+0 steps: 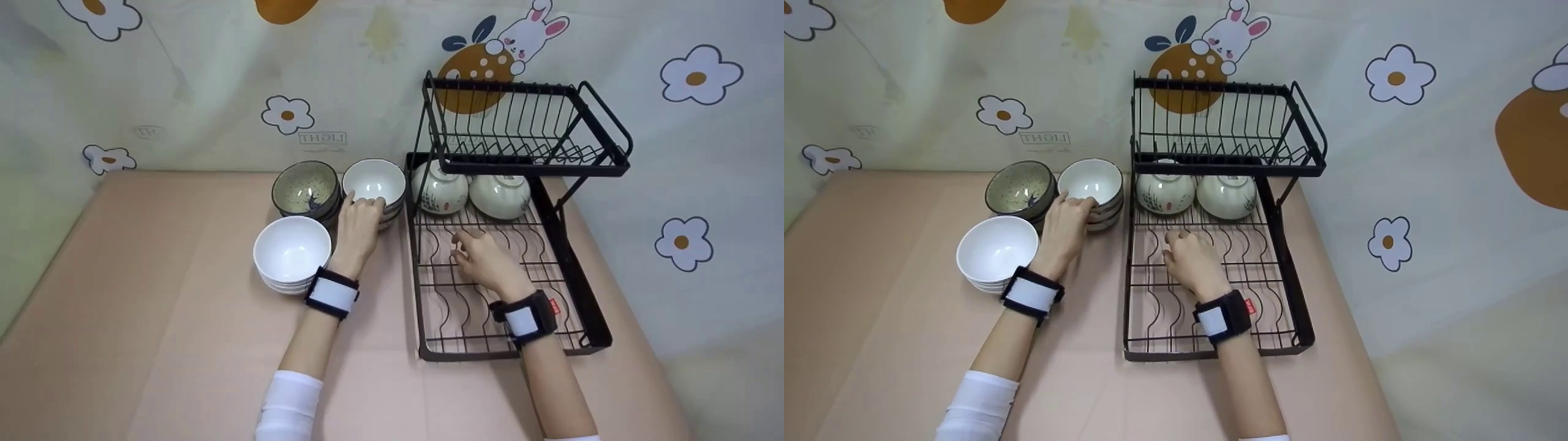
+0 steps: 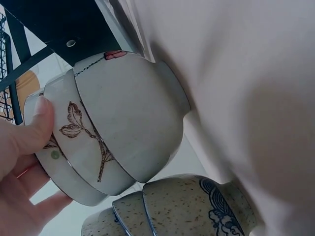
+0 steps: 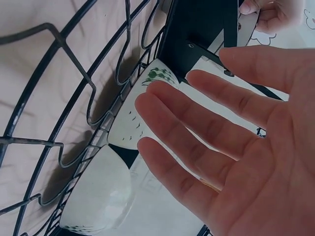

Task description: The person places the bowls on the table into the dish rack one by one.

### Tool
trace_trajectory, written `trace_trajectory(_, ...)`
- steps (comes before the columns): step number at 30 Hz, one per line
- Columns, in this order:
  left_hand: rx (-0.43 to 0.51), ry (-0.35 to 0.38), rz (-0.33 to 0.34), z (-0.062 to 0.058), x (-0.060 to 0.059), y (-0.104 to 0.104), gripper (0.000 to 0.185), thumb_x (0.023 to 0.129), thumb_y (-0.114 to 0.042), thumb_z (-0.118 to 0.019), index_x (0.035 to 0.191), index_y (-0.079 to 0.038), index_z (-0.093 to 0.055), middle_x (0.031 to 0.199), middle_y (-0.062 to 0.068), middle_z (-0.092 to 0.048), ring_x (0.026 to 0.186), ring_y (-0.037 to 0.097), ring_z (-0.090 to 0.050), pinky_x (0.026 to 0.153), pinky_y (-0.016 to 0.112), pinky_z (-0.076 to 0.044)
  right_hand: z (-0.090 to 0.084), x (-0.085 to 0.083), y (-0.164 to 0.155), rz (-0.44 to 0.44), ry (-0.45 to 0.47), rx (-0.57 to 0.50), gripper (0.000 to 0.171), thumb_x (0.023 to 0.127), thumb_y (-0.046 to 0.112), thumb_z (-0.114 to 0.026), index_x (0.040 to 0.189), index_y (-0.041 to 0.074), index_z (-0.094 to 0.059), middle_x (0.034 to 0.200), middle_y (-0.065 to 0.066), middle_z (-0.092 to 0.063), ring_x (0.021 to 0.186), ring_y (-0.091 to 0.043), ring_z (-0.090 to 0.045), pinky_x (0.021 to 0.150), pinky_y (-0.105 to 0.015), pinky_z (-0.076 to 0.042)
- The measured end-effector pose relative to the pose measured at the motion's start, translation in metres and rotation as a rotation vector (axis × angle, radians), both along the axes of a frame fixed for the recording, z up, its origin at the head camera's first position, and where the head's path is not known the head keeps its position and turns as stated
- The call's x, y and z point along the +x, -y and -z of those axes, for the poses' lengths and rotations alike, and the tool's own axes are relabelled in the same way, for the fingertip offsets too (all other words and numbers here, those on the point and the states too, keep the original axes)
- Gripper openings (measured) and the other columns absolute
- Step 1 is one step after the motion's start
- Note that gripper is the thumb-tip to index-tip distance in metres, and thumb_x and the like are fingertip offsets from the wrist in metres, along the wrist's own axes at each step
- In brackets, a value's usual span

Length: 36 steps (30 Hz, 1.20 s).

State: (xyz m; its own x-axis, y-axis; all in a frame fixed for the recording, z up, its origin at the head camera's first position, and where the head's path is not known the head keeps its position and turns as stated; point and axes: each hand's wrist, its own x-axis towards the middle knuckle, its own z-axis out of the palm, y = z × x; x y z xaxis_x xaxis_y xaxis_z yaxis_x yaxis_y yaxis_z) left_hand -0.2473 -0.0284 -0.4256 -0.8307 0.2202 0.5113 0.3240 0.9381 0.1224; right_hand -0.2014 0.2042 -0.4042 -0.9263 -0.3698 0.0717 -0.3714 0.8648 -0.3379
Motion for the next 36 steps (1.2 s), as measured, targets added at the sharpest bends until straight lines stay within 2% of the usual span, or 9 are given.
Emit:
trace_trajectory(6, 0.016, -0.010, 0.016, -0.002, 0.000, 0.002, 0.016, 0.084, 0.004, -0.048, 0.078, -0.005, -0.061, 0.071, 0.011, -0.070, 0.074, 0.030, -0.068, 0.100, 0.043, -0.046, 0.000, 0.000, 0.001, -0.018, -0.004, -0.017, 0.022, 0.091, 0.015, -0.058, 0.107, 0.001, -0.061, 0.097, -0.017, -0.067, 0.084, -0.029, -0.067, 0.071, -0.039, -0.057)
trace_trajectory(10, 0.059, -0.021, 0.019, -0.002, 0.000, 0.003, 0.018, 0.084, 0.004, -0.046, 0.076, -0.005, -0.060, 0.071, 0.011, -0.070, 0.076, 0.029, -0.069, 0.099, 0.041, -0.047, 0.000, 0.000, 0.001, -0.023, 0.002, -0.019, 0.022, 0.091, 0.015, -0.058, 0.107, 0.001, -0.061, 0.098, -0.017, -0.066, 0.084, -0.028, -0.066, 0.071, -0.039, -0.057)
trace_trajectory(14, 0.097, -0.069, 0.023, -0.002, 0.000, 0.003, 0.017, 0.083, 0.004, -0.048, 0.074, -0.005, -0.059, 0.072, 0.011, -0.071, 0.075, 0.028, -0.069, 0.092, 0.037, -0.049, 0.000, -0.001, 0.002, -0.023, 0.009, -0.028, 0.024, 0.091, 0.015, -0.058, 0.109, 0.001, -0.061, 0.100, -0.017, -0.066, 0.084, -0.028, -0.067, 0.071, -0.037, -0.058)
trace_trajectory(20, 0.102, -0.145, 0.036, -0.003, 0.001, 0.003, 0.015, 0.080, 0.007, -0.052, 0.071, -0.004, -0.058, 0.067, 0.010, -0.069, 0.070, 0.027, -0.067, 0.086, 0.034, -0.050, 0.000, 0.000, 0.001, 0.007, -0.033, -0.050, 0.022, 0.092, 0.016, -0.058, 0.108, 0.002, -0.061, 0.096, -0.014, -0.069, 0.080, -0.026, -0.068, 0.068, -0.037, -0.057)
trace_trajectory(25, 0.104, -0.177, 0.064, -0.023, 0.011, 0.006, 0.015, 0.077, 0.007, -0.054, 0.069, -0.005, -0.058, 0.064, 0.007, -0.067, 0.068, 0.026, -0.066, 0.083, 0.032, -0.051, -0.002, 0.000, 0.000, 0.043, -0.037, -0.072, 0.025, 0.092, 0.017, -0.058, 0.111, 0.001, -0.061, 0.092, -0.014, -0.069, 0.076, -0.025, -0.066, 0.065, -0.036, -0.056)
trace_trajectory(32, 0.055, -0.162, 0.119, -0.057, 0.038, 0.012, 0.020, 0.071, 0.013, -0.059, 0.068, -0.006, -0.062, 0.060, 0.005, -0.067, 0.061, 0.024, -0.064, 0.077, 0.032, -0.053, -0.003, -0.001, -0.001, 0.080, -0.059, -0.063, 0.026, 0.092, 0.019, -0.058, 0.112, 0.004, -0.062, 0.096, -0.014, -0.070, 0.077, -0.025, -0.067, 0.065, -0.037, -0.056)
trace_trajectory(36, 0.046, -0.117, 0.136, -0.071, 0.055, 0.012, 0.014, 0.074, 0.000, -0.070, 0.066, -0.008, -0.062, 0.060, 0.002, -0.067, 0.058, 0.024, -0.063, 0.065, 0.033, -0.052, -0.004, -0.001, 0.001, 0.097, -0.104, -0.109, 0.023, 0.092, 0.019, -0.057, 0.109, 0.004, -0.064, 0.092, -0.013, -0.071, 0.077, -0.026, -0.068, 0.067, -0.039, -0.057)
